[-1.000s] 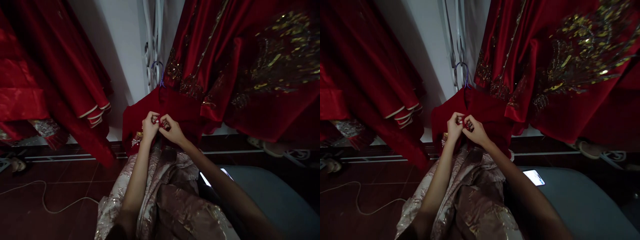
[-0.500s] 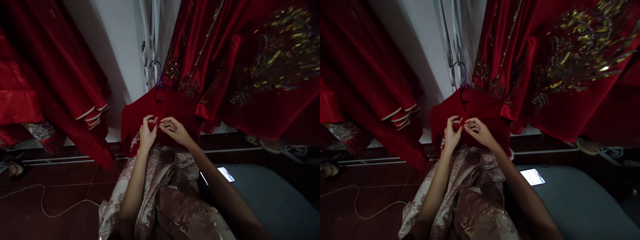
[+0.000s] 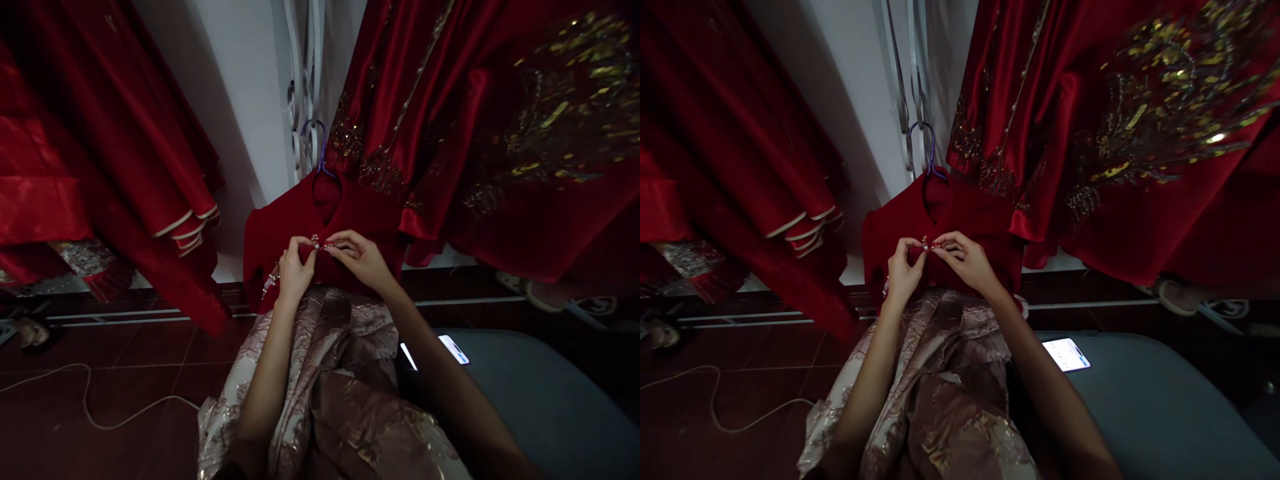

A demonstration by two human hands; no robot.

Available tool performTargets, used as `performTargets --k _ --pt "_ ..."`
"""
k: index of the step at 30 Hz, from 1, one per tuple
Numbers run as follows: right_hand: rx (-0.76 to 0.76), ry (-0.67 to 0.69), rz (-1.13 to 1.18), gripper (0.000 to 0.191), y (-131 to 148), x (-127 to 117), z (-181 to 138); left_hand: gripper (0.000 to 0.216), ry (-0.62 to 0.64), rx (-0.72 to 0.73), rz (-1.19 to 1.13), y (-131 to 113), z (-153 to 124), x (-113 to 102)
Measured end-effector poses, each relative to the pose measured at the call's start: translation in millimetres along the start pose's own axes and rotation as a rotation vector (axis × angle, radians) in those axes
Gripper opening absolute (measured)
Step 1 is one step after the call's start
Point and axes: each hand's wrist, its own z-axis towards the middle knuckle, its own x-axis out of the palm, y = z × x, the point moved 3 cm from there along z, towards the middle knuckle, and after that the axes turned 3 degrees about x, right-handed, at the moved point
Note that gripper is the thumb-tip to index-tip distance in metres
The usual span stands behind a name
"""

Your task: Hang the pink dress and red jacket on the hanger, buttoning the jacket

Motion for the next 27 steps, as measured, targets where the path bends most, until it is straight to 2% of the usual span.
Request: performTargets --k 5,11,16,27 --pt "-0.044 -0.042 -0.084 0.025 1 5 -1 0.011 0.08 0.022 0.054 -2 -1 -1" --pt "-0.15 -0.119 -0.221 0.018 14 7 -5 0.02 0.227 0.13 0.23 -23 -1 -4" --pt "-0.159 -0.148 -0.271 0.021 22 3 -4 0.012 0.268 0.209 0.269 -34 9 -5" --pt "-0.149 -0.143 -0.228 0.025 17 1 2 0.01 0.365 0.19 0.321 -35 18 -7"
